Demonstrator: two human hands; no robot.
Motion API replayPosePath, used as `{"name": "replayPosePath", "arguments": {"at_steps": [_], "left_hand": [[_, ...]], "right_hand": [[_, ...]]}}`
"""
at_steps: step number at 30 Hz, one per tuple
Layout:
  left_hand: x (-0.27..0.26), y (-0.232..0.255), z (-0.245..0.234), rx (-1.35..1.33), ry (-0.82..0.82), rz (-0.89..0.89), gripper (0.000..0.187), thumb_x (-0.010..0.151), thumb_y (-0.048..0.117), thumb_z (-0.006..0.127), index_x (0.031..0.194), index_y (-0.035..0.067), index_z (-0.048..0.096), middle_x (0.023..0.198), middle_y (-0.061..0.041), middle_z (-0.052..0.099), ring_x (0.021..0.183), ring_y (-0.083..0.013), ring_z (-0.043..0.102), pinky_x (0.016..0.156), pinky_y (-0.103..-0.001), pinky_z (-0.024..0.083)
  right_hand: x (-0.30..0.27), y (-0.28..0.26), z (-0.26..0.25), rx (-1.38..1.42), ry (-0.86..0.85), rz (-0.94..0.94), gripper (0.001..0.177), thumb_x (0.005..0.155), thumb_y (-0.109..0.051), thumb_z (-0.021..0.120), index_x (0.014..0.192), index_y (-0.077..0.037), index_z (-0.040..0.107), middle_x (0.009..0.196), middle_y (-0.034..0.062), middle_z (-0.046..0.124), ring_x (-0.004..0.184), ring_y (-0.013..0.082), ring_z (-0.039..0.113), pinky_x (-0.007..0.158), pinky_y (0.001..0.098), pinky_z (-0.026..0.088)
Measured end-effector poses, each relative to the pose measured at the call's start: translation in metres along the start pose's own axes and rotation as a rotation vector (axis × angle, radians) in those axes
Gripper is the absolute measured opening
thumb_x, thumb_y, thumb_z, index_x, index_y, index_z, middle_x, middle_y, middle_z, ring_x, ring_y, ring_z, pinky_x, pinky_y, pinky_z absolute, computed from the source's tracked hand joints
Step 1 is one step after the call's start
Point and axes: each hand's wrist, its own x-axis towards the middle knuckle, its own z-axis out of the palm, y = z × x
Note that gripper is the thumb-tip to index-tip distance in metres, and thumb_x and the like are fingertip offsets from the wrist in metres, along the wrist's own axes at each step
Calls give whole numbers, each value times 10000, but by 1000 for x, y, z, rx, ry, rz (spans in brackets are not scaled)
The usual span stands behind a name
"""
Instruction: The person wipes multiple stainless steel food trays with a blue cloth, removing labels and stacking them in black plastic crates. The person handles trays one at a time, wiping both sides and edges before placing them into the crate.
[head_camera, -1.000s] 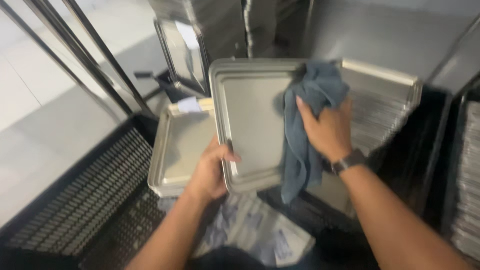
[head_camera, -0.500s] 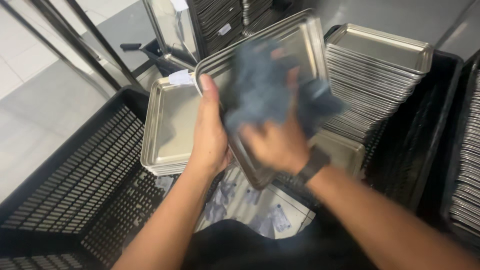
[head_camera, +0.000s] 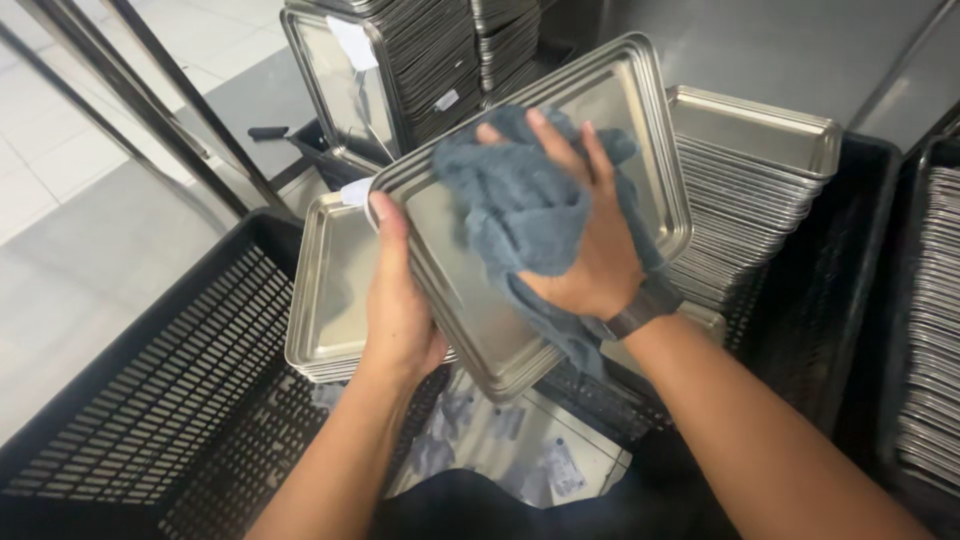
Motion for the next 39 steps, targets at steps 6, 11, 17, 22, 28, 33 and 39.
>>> {"name": "replayPosePath", "arguments": {"at_steps": [6, 11, 17, 22, 28, 33, 39], "left_hand": [[-4, 6, -3, 98, 127, 76, 763, 992, 634, 391, 1418, 13, 515, 1269, -161, 648, 1111, -271, 650, 954, -428, 550], [-5, 5, 0, 110, 103, 149, 720, 1002, 602, 420, 1402, 15, 541, 1296, -135, 654, 1150, -246, 645, 987, -381, 541], [0, 16, -5, 78, 224, 215, 751, 966, 636, 437, 1398, 33, 551, 1321, -145, 647, 1158, -254, 649, 1014, -391, 535], [-3, 32, -16, 3, 284, 297, 753, 957, 640, 471, 1417, 46, 527, 1332, -143, 623, 1193, -303, 618, 1018, -454, 501], [1, 31, -21, 27, 235, 284, 771, 948, 632, 482, 1437, 37, 505, 1383, -160, 613, 1243, -317, 612, 1042, -459, 524], [-3, 36, -15, 125, 249, 201, 758, 941, 624, 478, 1414, 33, 518, 1364, -189, 624, 1199, -317, 648, 972, -441, 567], [17, 19, -17, 70, 193, 29, 766, 945, 611, 510, 1402, -2, 545, 1299, -202, 653, 1131, -324, 651, 929, -422, 563]], "right_hand": [[-12, 58, 10, -268, 117, 243, 461, 1090, -375, 559, 1540, -289, 613, 1686, 104, 372, 1601, 407, 156, 1245, 683, 13], [-30, 39, 29, -45, 253, 367, 444, 1057, -382, 581, 1457, -191, 612, 1661, 270, 272, 1554, 490, 133, 1224, 678, 41], [-40, -35, 26, 94, 15, 105, 542, 894, -418, 662, 1377, -176, 623, 1607, 112, 386, 1560, 418, 210, 1185, 632, 188], [-34, -54, 8, 198, -187, -158, 660, 817, -492, 699, 1413, -219, 623, 1637, 21, 428, 1522, 321, 278, 1165, 580, 238], [-27, 10, 1, -172, 60, -132, 557, 875, -453, 718, 1377, -254, 580, 1572, 22, 478, 1380, 333, 466, 1100, 530, 356], [-58, 82, -24, -162, 308, 332, 537, 932, -242, 697, 1410, -18, 600, 1333, 172, 631, 1207, 372, 559, 1038, 458, 456], [-84, 116, -66, 943, 64, 1097, 527, 934, -387, 674, 1316, -25, 656, 1231, 108, 695, 1079, 197, 647, 903, 337, 511]]}}
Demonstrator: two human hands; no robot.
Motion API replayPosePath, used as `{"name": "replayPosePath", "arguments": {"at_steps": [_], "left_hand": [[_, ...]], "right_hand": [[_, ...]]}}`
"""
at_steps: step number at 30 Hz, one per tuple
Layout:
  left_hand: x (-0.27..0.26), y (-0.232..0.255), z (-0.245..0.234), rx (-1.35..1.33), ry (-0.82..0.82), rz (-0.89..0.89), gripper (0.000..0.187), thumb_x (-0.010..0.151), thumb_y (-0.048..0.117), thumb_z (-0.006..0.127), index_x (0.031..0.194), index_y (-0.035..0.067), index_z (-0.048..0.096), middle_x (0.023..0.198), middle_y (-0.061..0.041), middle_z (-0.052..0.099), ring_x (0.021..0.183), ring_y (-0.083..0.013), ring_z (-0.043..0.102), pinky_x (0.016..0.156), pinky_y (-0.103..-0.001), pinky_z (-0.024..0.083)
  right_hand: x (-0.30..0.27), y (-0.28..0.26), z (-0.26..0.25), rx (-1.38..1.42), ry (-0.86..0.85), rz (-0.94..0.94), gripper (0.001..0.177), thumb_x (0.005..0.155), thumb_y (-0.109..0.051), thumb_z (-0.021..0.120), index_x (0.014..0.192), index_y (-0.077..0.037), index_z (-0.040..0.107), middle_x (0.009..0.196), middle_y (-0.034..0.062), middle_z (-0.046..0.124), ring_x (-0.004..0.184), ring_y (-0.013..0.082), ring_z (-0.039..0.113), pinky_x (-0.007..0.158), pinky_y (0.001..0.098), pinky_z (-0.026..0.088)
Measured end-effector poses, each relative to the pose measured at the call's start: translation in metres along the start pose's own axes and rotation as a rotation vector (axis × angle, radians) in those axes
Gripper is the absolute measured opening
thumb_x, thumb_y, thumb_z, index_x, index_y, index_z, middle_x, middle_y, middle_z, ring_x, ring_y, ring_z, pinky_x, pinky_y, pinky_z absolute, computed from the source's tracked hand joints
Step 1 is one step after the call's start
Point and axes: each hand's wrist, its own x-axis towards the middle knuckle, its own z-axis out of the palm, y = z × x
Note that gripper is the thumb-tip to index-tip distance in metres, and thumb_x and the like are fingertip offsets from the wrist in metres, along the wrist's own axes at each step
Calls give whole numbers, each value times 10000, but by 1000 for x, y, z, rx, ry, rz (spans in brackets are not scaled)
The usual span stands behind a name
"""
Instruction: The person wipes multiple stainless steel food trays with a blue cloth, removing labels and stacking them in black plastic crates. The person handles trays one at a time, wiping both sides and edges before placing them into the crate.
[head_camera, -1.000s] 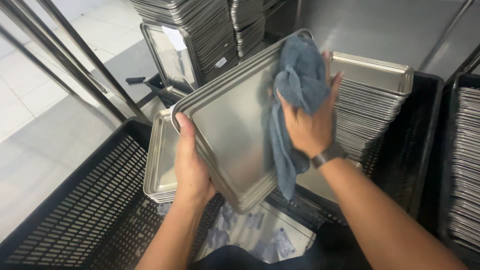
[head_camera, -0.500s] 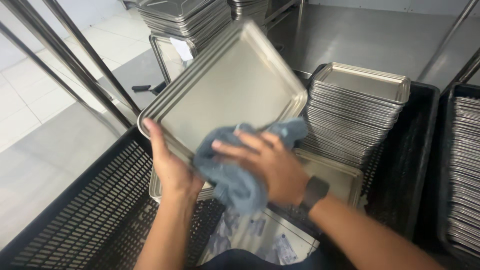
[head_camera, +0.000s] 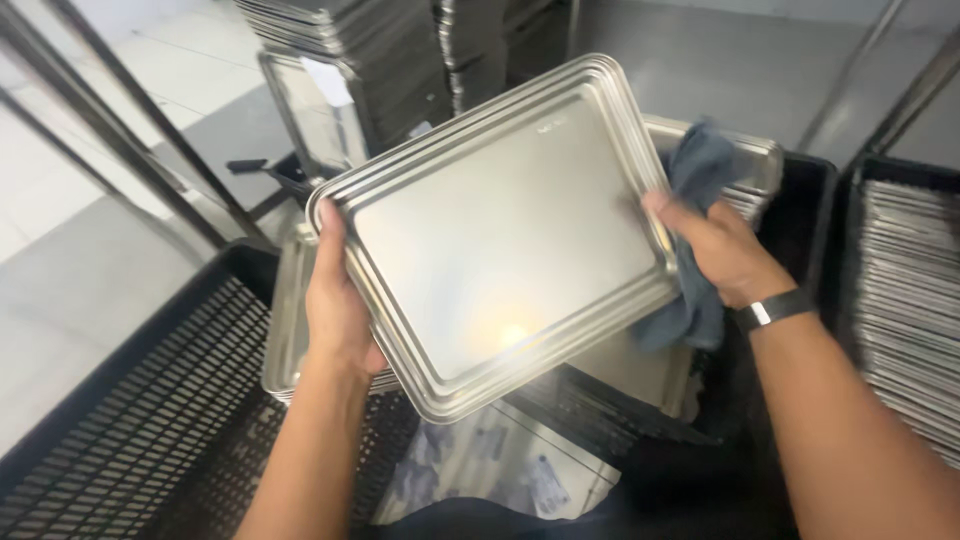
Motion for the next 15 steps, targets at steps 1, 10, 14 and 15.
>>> {"name": "replayPosePath", "arguments": {"at_steps": [1, 10, 14, 15], "left_hand": [[6, -7, -1, 10, 34, -35, 764, 932, 607, 525, 1387, -5, 558, 1267, -196, 671, 1104, -321, 663, 910, -422, 569], [48, -137, -2, 794, -119, 90, 543, 907, 407, 704, 1332, 77, 632, 1250, -166, 731, 1157, -272, 707, 988, -383, 533], [28, -168, 7, 1326, -333, 108, 421, 882, 346, 709, 1254, 150, 705, 1146, -185, 738, 1099, -327, 691, 958, -401, 526], [28, -170, 14, 1351, -395, 116, 417, 877, 332, 708, 1253, 153, 698, 1141, -179, 738, 1079, -339, 692, 949, -411, 525]], "right_hand": [[-5, -2, -4, -26, 5, 23, 526, 899, -361, 700, 1297, -17, 663, 1224, 119, 706, 1081, 208, 659, 912, 341, 517], [-13, 13, -87, -373, 298, 341, 450, 909, -251, 685, 1260, 29, 704, 1278, 201, 709, 1117, 307, 688, 915, 400, 534], [-12, 46, -100, -742, 290, 490, 443, 979, -315, 569, 1297, -36, 699, 1240, 226, 712, 885, 476, 701, 736, 518, 551], [-12, 53, -101, -858, 289, 514, 473, 996, -369, 584, 1288, -5, 664, 1210, 252, 721, 804, 540, 710, 705, 536, 554]]}}
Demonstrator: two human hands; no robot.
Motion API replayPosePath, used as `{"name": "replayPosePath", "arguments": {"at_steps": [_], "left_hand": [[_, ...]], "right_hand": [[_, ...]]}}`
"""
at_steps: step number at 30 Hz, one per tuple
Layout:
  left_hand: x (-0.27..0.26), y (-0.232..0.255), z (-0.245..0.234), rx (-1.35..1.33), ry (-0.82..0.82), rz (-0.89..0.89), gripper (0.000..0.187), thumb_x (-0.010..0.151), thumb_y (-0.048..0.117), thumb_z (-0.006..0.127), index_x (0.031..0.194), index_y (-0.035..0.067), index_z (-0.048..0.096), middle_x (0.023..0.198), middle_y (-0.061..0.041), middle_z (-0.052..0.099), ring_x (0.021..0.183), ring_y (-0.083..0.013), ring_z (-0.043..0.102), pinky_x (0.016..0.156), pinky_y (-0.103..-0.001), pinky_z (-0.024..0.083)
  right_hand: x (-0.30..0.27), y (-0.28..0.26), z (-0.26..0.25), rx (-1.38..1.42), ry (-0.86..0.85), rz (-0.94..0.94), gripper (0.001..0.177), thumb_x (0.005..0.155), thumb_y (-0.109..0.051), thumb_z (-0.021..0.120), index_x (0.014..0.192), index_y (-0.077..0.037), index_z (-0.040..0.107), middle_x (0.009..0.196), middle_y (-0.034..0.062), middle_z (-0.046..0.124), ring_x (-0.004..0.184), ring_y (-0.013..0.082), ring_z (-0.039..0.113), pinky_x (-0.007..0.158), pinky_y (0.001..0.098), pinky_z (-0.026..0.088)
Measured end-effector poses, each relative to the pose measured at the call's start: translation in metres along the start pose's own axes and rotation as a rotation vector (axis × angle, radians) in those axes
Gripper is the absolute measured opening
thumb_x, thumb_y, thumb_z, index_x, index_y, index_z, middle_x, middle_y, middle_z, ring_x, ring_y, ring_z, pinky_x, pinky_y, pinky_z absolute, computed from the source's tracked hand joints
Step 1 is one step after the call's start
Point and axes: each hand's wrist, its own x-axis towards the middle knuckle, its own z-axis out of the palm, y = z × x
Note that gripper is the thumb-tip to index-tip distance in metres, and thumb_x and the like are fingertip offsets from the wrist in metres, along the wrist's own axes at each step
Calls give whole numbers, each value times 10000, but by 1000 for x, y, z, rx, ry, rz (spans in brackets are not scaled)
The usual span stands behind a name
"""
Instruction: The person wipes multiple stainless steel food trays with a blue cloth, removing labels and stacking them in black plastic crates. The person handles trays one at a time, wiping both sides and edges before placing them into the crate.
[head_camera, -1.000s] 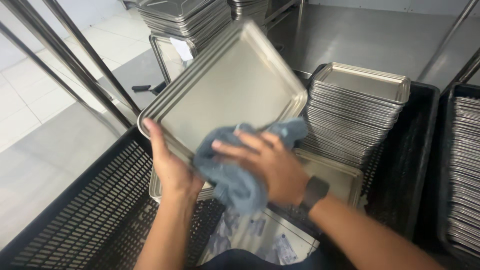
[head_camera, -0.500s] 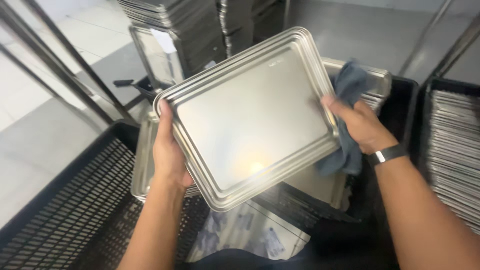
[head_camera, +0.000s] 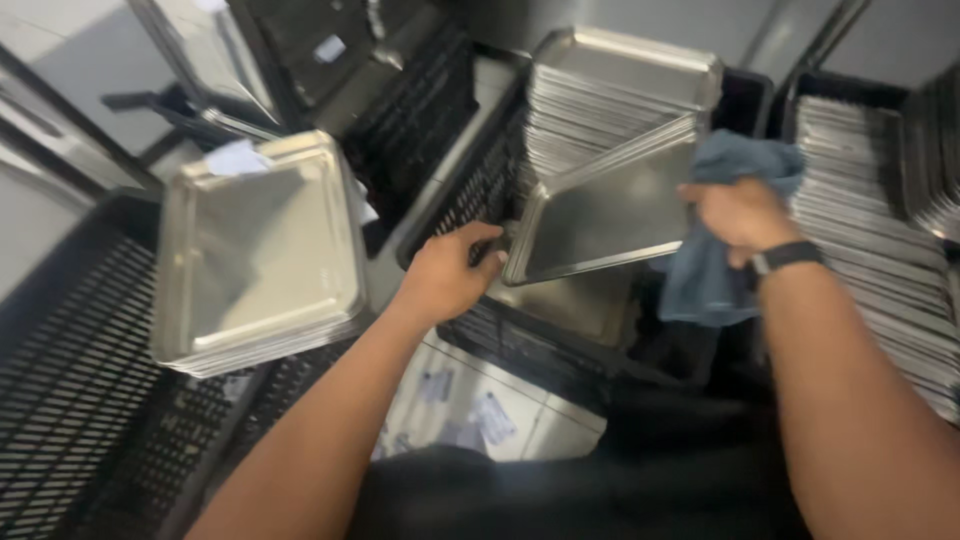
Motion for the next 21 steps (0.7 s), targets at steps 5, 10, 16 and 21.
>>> {"name": "replayPosePath", "arguments": {"at_steps": [5, 10, 16, 21], "left_hand": [[3, 11, 20, 113, -235, -67, 405, 888, 332, 679, 1269, 196, 689, 1030, -188, 752, 1022, -352, 711, 922, -433, 538], [9, -1, 25, 52, -186, 32, 347, 873, 314, 697, 1183, 167, 742, 1034, -177, 752, 991, -346, 718, 903, -421, 549], [6, -8, 10, 33, -210, -104, 323, 884, 300, 669, 1172, 181, 751, 993, -172, 771, 925, -314, 751, 883, -393, 564], [-1, -12, -2, -7, -125, 16, 295, 881, 273, 681, 1134, 143, 761, 1084, -125, 761, 964, -319, 731, 875, -391, 548]], "right_hand": [[10, 30, 54, 202, -109, 164, 618, 953, -472, 616, 1243, 70, 679, 1232, 258, 741, 965, 499, 716, 598, 549, 519], [33, 42, 95, 188, -160, 162, 689, 984, -498, 589, 1367, 70, 515, 1383, 259, 554, 1089, 447, 614, 746, 554, 576], [49, 33, 146, 88, -365, 124, 630, 1014, -466, 524, 1344, 69, 566, 1340, 283, 617, 1143, 520, 681, 878, 586, 572], [75, 49, 170, -494, -180, -269, 526, 1034, -443, 491, 1221, -6, 718, 1326, 238, 657, 1246, 413, 603, 1074, 488, 464]]}}
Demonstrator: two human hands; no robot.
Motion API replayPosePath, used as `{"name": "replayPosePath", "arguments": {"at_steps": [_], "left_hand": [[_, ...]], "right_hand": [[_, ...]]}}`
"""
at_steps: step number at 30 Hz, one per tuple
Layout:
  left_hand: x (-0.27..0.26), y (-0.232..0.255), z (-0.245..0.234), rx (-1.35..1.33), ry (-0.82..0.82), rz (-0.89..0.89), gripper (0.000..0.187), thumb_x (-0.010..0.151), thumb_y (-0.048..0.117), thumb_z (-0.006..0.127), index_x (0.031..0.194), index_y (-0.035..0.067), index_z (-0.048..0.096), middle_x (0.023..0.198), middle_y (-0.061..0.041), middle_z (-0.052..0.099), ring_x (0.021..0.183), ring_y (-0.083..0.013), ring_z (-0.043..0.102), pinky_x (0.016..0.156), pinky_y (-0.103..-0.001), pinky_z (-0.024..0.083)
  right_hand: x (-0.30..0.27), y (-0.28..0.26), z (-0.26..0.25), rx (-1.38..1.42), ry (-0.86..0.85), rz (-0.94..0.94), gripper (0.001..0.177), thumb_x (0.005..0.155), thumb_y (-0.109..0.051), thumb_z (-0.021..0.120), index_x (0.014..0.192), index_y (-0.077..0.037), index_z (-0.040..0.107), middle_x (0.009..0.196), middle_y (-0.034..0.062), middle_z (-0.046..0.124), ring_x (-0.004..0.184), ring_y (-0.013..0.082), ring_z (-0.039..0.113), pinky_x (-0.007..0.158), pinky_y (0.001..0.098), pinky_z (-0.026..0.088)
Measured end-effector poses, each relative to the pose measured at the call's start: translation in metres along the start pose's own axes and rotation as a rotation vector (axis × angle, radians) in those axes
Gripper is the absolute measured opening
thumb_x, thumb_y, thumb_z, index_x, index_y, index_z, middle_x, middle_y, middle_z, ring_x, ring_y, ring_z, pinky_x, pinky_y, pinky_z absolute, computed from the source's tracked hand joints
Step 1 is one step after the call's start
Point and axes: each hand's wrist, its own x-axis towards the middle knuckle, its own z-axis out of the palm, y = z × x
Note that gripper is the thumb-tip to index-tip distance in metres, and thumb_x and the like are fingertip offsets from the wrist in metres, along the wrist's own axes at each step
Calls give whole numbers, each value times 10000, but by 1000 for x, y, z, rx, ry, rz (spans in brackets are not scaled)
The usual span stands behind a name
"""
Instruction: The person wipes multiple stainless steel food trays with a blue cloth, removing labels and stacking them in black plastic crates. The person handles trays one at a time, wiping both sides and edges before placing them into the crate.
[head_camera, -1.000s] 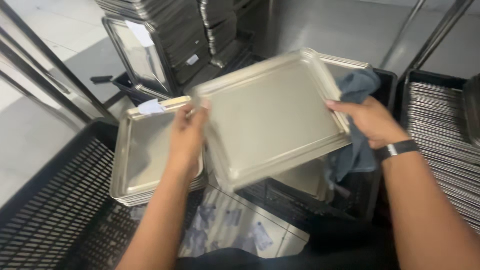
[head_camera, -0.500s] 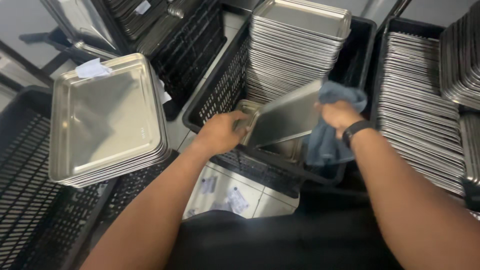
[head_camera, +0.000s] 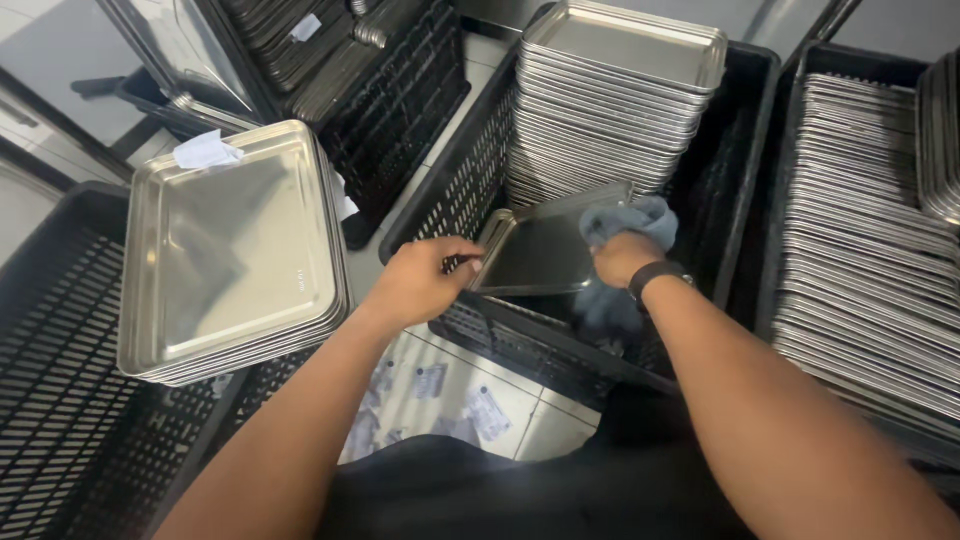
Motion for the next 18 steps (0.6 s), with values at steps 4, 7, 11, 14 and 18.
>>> {"name": "replayPosePath", "arguments": {"at_steps": [4, 7, 11, 14, 18], "left_hand": [[-10, 0, -11, -47, 4, 1, 282, 894, 243, 672, 1136, 125, 753, 1084, -117, 764, 1002, -301, 742, 900, -377, 552], [-18, 1, -17, -73, 18, 43, 267, 899, 224, 674, 1126, 108, 753, 1126, -117, 759, 1044, -304, 728, 913, -382, 543], [-26, 6, -27, -100, 87, 185, 260, 909, 194, 673, 1137, 89, 741, 1198, -135, 734, 1097, -323, 704, 917, -388, 550], [-31, 11, -39, -66, 215, 231, 250, 914, 166, 679, 1144, 92, 744, 1177, -137, 752, 1075, -316, 726, 908, -384, 565], [-38, 16, -56, -26, 289, -37, 289, 910, 225, 691, 1179, 138, 751, 1046, -143, 768, 918, -278, 740, 849, -363, 568]], "right_hand": [[27, 16, 26, -327, -139, -93, 454, 1016, -375, 482, 1217, -56, 736, 1350, 186, 653, 1253, 373, 617, 1073, 477, 462], [43, 38, 48, -318, -225, -345, 437, 933, -355, 516, 1240, -126, 726, 1329, 169, 659, 1237, 354, 619, 1056, 441, 466], [49, 55, 41, -264, -331, -117, 559, 942, -471, 587, 1245, -21, 722, 1357, 229, 650, 1288, 336, 610, 1087, 392, 476], [37, 37, 10, -129, -138, -24, 560, 901, -413, 633, 1241, 21, 730, 1350, 262, 659, 1279, 377, 622, 1076, 415, 495], [-15, -35, -65, 294, 174, -17, 574, 941, -401, 587, 1363, -11, 578, 1297, 298, 632, 1223, 447, 587, 1022, 488, 461]]}}
